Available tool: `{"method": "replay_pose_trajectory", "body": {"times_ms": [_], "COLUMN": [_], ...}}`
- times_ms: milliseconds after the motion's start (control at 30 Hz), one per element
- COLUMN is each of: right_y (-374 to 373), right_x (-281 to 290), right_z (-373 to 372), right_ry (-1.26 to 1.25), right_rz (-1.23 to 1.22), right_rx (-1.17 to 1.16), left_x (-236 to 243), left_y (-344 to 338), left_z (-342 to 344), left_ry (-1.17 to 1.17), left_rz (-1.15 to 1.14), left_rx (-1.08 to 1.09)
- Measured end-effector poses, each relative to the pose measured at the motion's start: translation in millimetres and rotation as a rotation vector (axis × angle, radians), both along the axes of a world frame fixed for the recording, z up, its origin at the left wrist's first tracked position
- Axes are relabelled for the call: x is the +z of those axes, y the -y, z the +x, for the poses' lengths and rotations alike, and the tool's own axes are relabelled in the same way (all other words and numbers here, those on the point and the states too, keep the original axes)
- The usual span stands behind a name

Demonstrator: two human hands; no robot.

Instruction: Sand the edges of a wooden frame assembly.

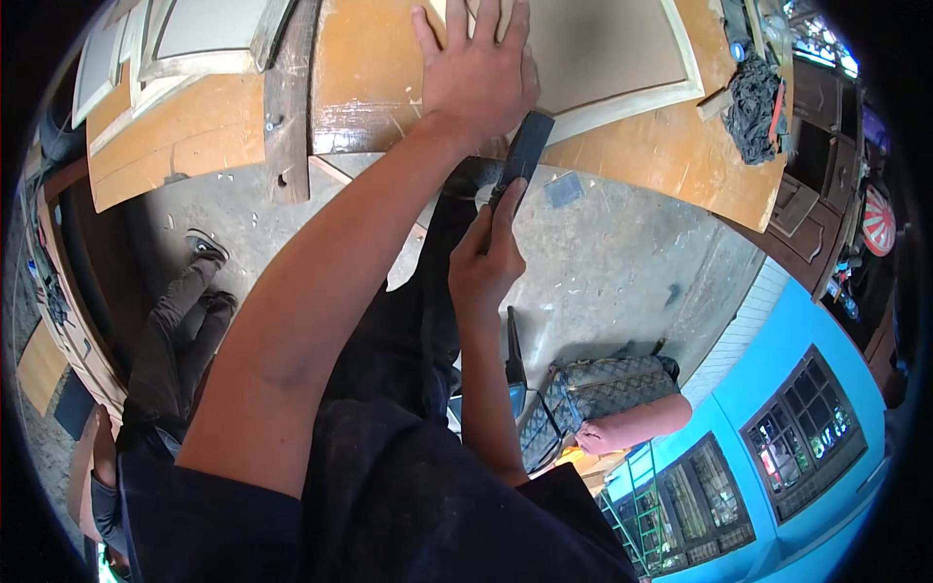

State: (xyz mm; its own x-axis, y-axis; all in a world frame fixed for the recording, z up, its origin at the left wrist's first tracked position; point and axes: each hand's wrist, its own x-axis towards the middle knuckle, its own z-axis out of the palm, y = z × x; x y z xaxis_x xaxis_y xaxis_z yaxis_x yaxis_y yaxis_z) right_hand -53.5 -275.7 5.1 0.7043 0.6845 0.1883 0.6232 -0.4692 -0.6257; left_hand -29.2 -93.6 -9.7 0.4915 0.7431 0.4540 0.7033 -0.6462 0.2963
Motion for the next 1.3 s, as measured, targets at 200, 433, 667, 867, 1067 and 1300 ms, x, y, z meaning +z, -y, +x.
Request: {"method": "replay_pose_trajectory", "body": {"times_ms": [200, 433, 667, 867, 1067, 1300], "right_y": [-38, -10, 15, -32, -5, 11], "right_x": [6, 1, -5, 9, -7, 2], "right_z": [68, 42, -8, 53, 12, -17], "right_ry": [-0.053, 0.008, -0.075, -0.101, -0.036, -0.072], "right_rz": [-0.12, -0.083, 0.043, -0.055, -0.051, 0.078], "right_rx": [-0.165, 0.043, 0.049, -0.112, -0.013, -0.017], "left_x": [36, 17, 6, 23, 29, 14], "left_y": [-1, -2, -7, 2, -3, 1], "left_z": [5, 2, 2, 2, 2, 0], "left_ry": [-0.19, -0.044, -0.173, -0.156, -0.151, -0.095], "left_rz": [-0.347, -0.157, -0.172, -0.252, -0.242, -0.092], "left_rx": [-0.017, -0.005, 0.009, -0.001, -0.001, 0.018]}}
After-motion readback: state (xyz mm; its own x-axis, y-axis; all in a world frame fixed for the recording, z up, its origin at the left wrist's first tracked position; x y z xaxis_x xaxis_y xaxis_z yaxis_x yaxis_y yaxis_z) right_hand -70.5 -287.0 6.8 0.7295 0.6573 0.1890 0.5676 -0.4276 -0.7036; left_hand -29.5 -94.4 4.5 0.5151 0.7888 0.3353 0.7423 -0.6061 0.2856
